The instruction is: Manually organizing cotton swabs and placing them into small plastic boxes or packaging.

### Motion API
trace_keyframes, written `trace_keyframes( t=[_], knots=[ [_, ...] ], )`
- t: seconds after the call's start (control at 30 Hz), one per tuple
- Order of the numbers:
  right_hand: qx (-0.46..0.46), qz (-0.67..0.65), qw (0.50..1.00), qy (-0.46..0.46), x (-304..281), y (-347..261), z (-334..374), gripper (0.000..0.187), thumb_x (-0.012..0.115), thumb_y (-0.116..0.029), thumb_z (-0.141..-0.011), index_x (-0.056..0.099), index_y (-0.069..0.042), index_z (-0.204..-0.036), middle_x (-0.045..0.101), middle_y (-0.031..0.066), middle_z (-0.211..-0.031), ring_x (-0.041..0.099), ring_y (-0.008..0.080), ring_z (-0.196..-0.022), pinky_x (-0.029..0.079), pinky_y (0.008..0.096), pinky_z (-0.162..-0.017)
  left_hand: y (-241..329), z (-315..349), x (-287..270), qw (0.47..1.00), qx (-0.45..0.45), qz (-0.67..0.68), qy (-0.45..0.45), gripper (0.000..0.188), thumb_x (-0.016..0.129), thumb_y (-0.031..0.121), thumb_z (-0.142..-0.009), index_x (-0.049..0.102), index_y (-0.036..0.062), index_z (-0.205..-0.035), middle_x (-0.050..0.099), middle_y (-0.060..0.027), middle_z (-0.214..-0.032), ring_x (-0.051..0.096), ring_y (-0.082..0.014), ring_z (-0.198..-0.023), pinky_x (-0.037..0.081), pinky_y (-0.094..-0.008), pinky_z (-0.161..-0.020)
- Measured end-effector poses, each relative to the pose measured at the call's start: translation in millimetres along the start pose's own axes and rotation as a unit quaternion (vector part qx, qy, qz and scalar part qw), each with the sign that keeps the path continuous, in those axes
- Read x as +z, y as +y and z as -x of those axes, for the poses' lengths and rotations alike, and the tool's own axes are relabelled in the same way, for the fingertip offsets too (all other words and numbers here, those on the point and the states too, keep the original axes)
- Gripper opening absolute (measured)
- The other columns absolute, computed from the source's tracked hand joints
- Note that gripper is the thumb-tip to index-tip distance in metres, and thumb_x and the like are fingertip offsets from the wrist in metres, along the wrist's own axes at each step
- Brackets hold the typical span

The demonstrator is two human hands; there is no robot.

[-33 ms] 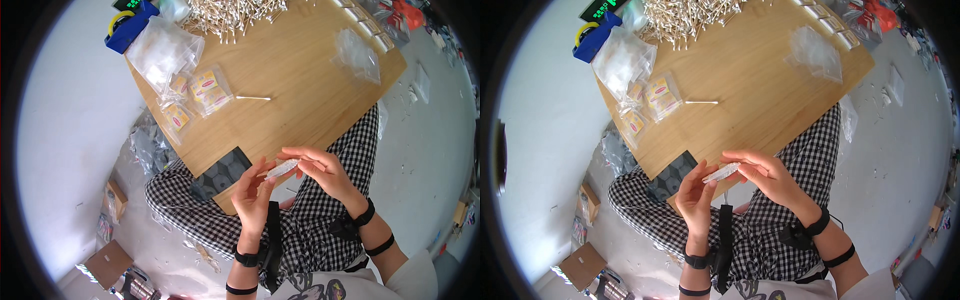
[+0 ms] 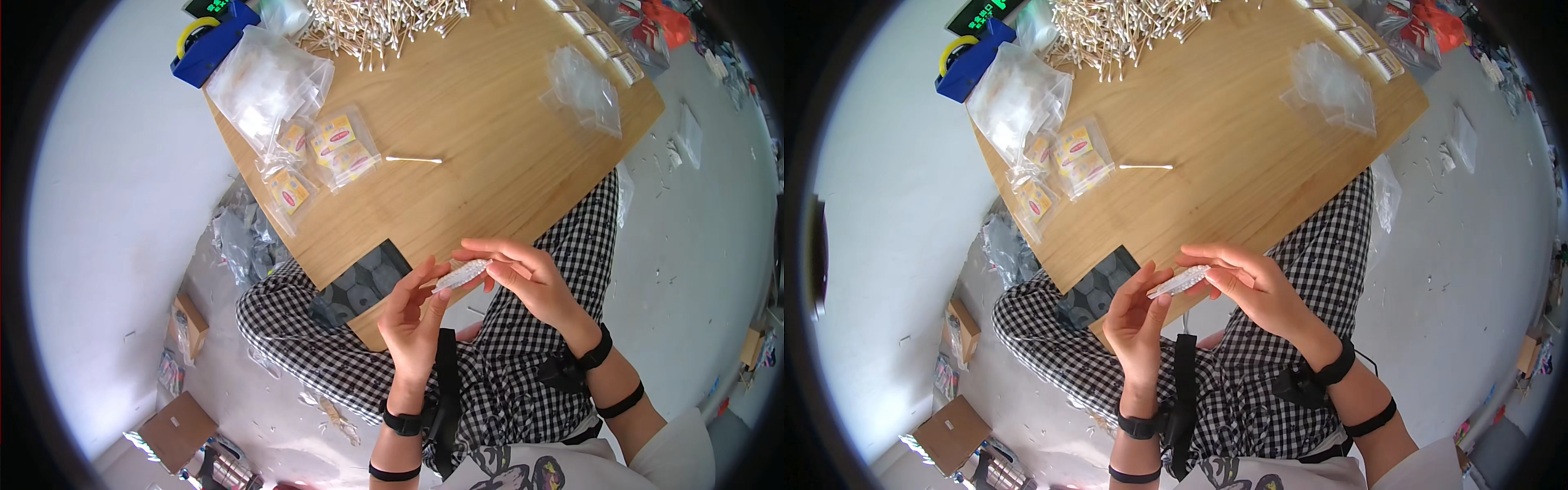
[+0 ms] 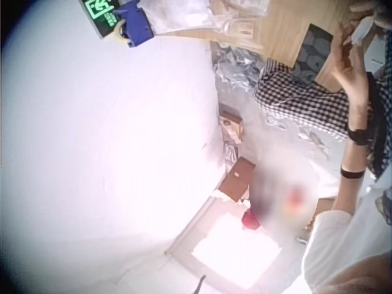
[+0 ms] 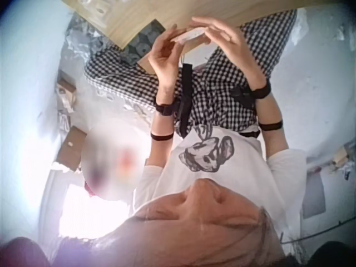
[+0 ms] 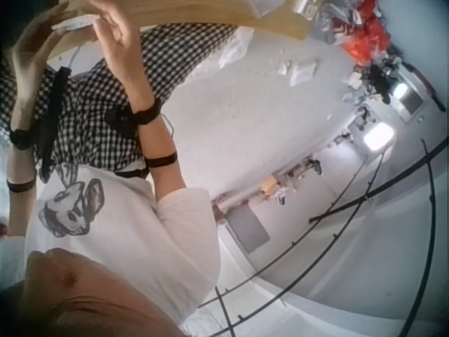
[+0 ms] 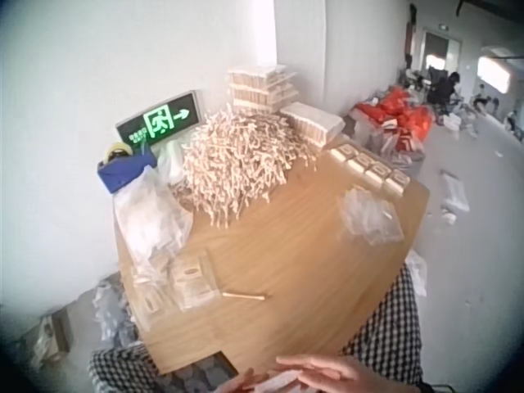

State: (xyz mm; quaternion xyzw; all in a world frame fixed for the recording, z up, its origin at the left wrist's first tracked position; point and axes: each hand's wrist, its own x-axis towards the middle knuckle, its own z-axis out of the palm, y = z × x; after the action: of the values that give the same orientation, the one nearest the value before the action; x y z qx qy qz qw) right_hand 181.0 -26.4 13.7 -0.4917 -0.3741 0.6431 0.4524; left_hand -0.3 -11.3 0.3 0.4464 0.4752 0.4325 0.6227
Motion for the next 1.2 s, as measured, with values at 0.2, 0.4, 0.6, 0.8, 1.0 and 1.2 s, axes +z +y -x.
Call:
trace_keyframes(
  t=[0.2, 0.4, 0.6, 0.8, 1.0, 1.2],
  knots=[
    [0.01, -0.027, 0.999, 0.028, 8, 2, -5, 0.036, 0.059, -0.005, -0.091, 0.052, 0.005, -0.125, 0.063, 0.0166, -0.115, 0.064, 0.0177, -0.1, 0.054, 0.0284, -0.082, -1, -4, 4, 1.0, -0.015, -0.006, -0.007, 0.03, 0.065, -0.001, -0.087, 0.058, -0.0041, -0.116, 0.065, -0.0111, -0.108, 0.061, -0.0155, -0.1, 0.048, -0.0279, -0.088],
    [0.038, -0.039, 0.997, 0.049, 11, 4, -12, 0.033, 0.065, -0.002, -0.086, 0.055, 0.004, -0.117, 0.066, 0.0088, -0.102, 0.065, 0.0132, -0.091, 0.054, 0.0254, -0.078, 5, -8, 11, 1.0, -0.026, 0.011, -0.009, 0.02, 0.067, 0.001, -0.087, 0.06, -0.0037, -0.105, 0.065, -0.008, -0.103, 0.06, -0.0122, -0.094, 0.048, -0.0252, -0.084],
    [0.089, -0.039, 0.995, 0.022, 2, 1, -12, 0.031, 0.063, -0.009, -0.089, 0.059, 0.001, -0.118, 0.068, 0.0083, -0.102, 0.065, 0.0116, -0.089, 0.051, 0.022, -0.067, 6, -7, 12, 0.998, -0.039, 0.045, 0.002, 0.019, 0.066, 0.002, -0.087, 0.061, -0.003, -0.104, 0.065, -0.0081, -0.103, 0.06, -0.0132, -0.095, 0.047, -0.0263, -0.087],
    [0.071, -0.052, 0.996, 0.033, 5, 1, -12, 0.031, 0.063, -0.011, -0.089, 0.061, 0.002, -0.117, 0.068, 0.0083, -0.106, 0.064, 0.0112, -0.086, 0.05, 0.0219, -0.061, -4, -3, 9, 0.993, -0.036, 0.108, 0.013, 0.017, 0.062, 0.002, -0.09, 0.062, -0.0033, -0.106, 0.065, -0.011, -0.109, 0.061, -0.0161, -0.1, 0.049, -0.0298, -0.09],
    [0.053, -0.048, 0.997, 0.028, 1, 5, -12, 0.029, 0.059, -0.013, -0.092, 0.062, 0.0, -0.117, 0.067, 0.0081, -0.108, 0.064, 0.0124, -0.089, 0.051, 0.0232, -0.062, -17, -2, 2, 0.992, -0.043, 0.112, 0.036, 0.018, 0.061, 0.007, -0.092, 0.065, -0.0019, -0.107, 0.064, -0.0117, -0.112, 0.06, -0.0177, -0.102, 0.045, -0.0323, -0.094],
    [0.027, -0.091, 0.995, 0.038, 10, 0, -9, 0.028, 0.059, -0.011, -0.094, 0.059, 0.001, -0.119, 0.068, 0.0089, -0.109, 0.066, 0.0148, -0.096, 0.051, 0.0236, -0.064, -19, -3, 0, 0.992, -0.022, 0.118, 0.029, 0.021, 0.063, 0.008, -0.091, 0.064, -0.0022, -0.11, 0.063, -0.0127, -0.116, 0.06, -0.019, -0.104, 0.047, -0.0324, -0.093]
  ],
)
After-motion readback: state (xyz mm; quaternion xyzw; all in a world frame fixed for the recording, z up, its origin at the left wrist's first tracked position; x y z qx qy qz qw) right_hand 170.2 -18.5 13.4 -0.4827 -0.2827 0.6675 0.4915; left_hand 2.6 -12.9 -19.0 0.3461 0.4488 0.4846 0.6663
